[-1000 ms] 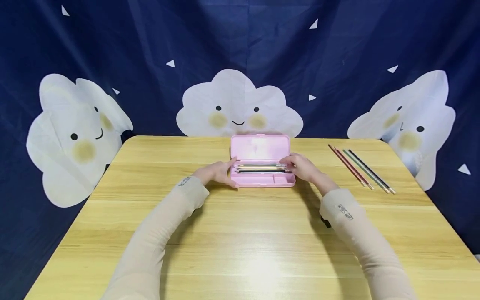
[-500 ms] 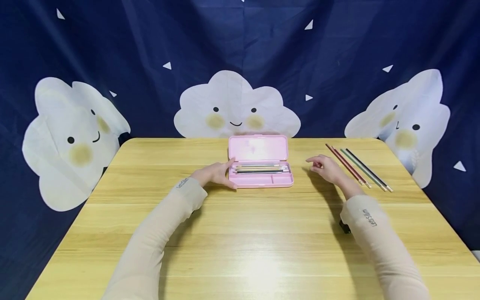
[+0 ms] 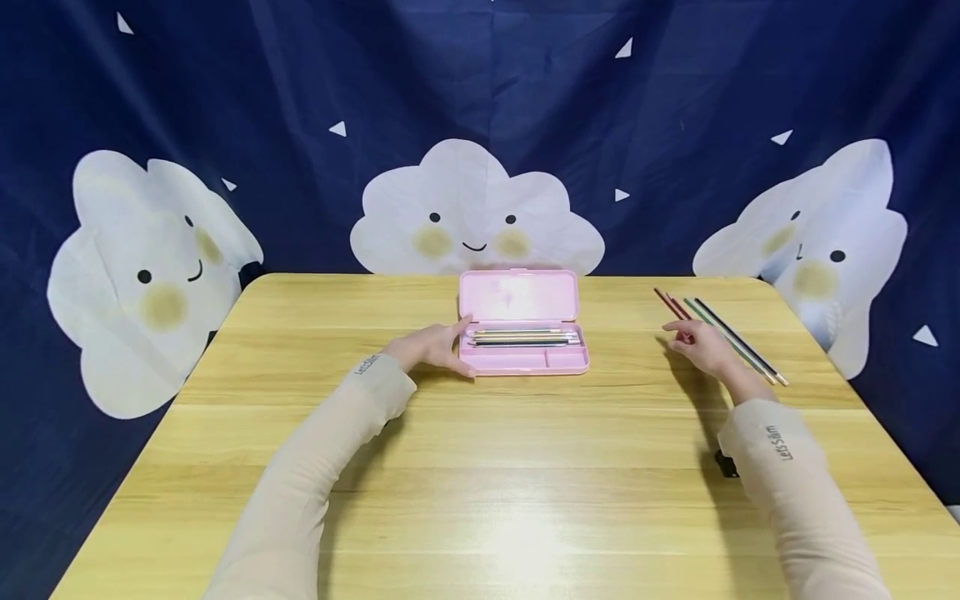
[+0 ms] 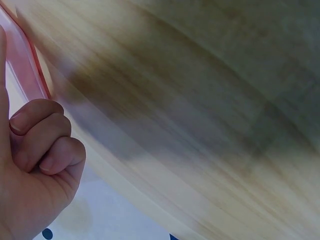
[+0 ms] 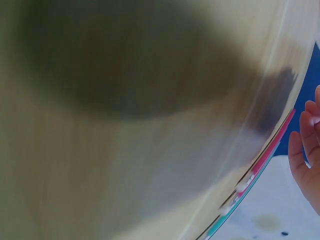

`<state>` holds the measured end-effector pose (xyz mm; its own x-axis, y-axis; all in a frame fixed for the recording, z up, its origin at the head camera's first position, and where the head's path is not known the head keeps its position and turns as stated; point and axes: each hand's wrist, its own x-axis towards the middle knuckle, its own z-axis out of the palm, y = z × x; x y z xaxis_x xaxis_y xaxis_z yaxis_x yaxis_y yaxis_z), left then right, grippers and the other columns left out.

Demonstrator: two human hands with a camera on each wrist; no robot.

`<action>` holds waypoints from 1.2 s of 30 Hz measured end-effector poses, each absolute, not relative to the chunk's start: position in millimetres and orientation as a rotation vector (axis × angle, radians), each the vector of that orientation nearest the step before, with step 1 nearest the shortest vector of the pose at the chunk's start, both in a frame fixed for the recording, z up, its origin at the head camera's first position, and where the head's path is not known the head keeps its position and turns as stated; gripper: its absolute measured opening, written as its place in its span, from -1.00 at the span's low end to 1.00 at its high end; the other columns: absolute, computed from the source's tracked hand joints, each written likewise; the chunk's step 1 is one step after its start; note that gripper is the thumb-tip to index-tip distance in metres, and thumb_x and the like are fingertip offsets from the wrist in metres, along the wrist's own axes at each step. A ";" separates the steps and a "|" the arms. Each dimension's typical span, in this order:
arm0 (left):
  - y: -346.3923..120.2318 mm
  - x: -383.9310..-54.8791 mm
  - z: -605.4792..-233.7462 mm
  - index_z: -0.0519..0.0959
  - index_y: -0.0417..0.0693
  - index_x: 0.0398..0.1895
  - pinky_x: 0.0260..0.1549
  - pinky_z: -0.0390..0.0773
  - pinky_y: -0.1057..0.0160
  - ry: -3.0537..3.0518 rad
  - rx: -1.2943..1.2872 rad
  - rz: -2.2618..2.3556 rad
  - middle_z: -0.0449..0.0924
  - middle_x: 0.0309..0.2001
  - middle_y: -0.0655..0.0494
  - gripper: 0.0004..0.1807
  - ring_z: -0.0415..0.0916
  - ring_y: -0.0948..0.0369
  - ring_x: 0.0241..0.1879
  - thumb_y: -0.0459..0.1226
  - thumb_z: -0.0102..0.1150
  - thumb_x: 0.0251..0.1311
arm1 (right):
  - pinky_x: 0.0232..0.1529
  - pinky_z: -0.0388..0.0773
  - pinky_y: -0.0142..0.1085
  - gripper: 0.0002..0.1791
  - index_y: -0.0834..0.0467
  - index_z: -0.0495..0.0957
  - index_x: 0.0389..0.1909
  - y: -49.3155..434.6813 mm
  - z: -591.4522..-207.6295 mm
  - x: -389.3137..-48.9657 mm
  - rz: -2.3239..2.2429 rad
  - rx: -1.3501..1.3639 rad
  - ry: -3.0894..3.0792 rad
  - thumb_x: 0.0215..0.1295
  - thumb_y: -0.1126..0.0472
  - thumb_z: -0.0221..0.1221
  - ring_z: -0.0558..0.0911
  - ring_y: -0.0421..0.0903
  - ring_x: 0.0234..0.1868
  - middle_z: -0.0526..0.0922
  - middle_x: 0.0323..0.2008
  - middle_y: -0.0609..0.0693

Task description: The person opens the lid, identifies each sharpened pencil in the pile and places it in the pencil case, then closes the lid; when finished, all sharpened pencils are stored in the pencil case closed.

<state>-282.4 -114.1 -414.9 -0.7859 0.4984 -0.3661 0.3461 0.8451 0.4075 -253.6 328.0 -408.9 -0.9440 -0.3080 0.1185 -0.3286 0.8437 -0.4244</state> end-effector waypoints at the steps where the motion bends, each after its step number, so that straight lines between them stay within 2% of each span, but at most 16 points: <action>1: -114.0 -282.1 -414.3 -0.30 -0.08 0.44 0.21 0.22 0.09 2.557 0.625 0.443 0.16 0.25 -0.41 0.26 0.22 -0.08 0.23 0.15 0.32 -0.15 | -0.35 0.34 -0.16 -0.69 0.46 0.47 -0.09 331.2 -408.4 -252.7 0.678 0.493 -2.979 0.13 0.43 0.15 0.43 -0.04 -0.43 0.51 -0.51 0.10; 7: -113.5 -280.3 -410.8 -0.28 -0.12 0.43 0.20 0.23 0.09 2.565 0.637 0.438 0.20 0.21 -0.44 0.24 0.25 -0.08 0.21 0.14 0.32 -0.13 | -0.30 0.34 -0.08 -0.64 0.52 0.39 -0.02 351.3 -407.5 -250.2 0.668 0.385 -3.083 0.20 0.38 0.10 0.43 0.09 -0.35 0.48 -0.42 0.21; 14: -113.2 -280.9 -411.2 -0.30 -0.07 0.44 0.23 0.19 0.10 2.553 0.613 0.439 0.15 0.25 -0.42 0.24 0.20 -0.07 0.24 0.14 0.31 -0.13 | -0.27 0.38 0.06 -0.69 0.56 0.39 -0.13 371.8 -414.0 -250.4 0.673 0.351 -3.041 0.15 0.43 0.11 0.48 0.25 -0.35 0.50 -0.44 0.36; 19: -113.5 -281.0 -411.8 -0.31 -0.06 0.44 0.23 0.18 0.08 2.550 0.608 0.446 0.13 0.26 -0.42 0.24 0.18 -0.08 0.25 0.16 0.30 -0.13 | -0.26 0.35 0.08 -0.69 0.55 0.39 -0.11 379.1 -414.8 -248.8 0.638 0.293 -3.056 0.16 0.42 0.09 0.43 0.27 -0.31 0.49 -0.43 0.37; 26: -112.7 -280.6 -410.6 -0.31 -0.06 0.44 0.22 0.19 0.10 2.551 0.610 0.434 0.15 0.24 -0.43 0.25 0.21 -0.08 0.23 0.15 0.31 -0.14 | -0.31 0.36 0.03 -0.69 0.52 0.39 -0.10 381.6 -416.1 -246.9 0.597 0.258 -3.100 0.16 0.41 0.07 0.45 0.23 -0.35 0.49 -0.42 0.34; 36: -113.1 -281.4 -411.7 -0.31 -0.05 0.44 0.23 0.18 0.09 2.544 0.612 0.454 0.14 0.25 -0.42 0.26 0.19 -0.08 0.24 0.15 0.32 -0.15 | -0.28 0.36 0.08 -0.70 0.51 0.36 -0.11 382.1 -418.2 -246.2 0.641 0.203 -3.128 0.16 0.41 0.05 0.47 0.27 -0.34 0.50 -0.42 0.37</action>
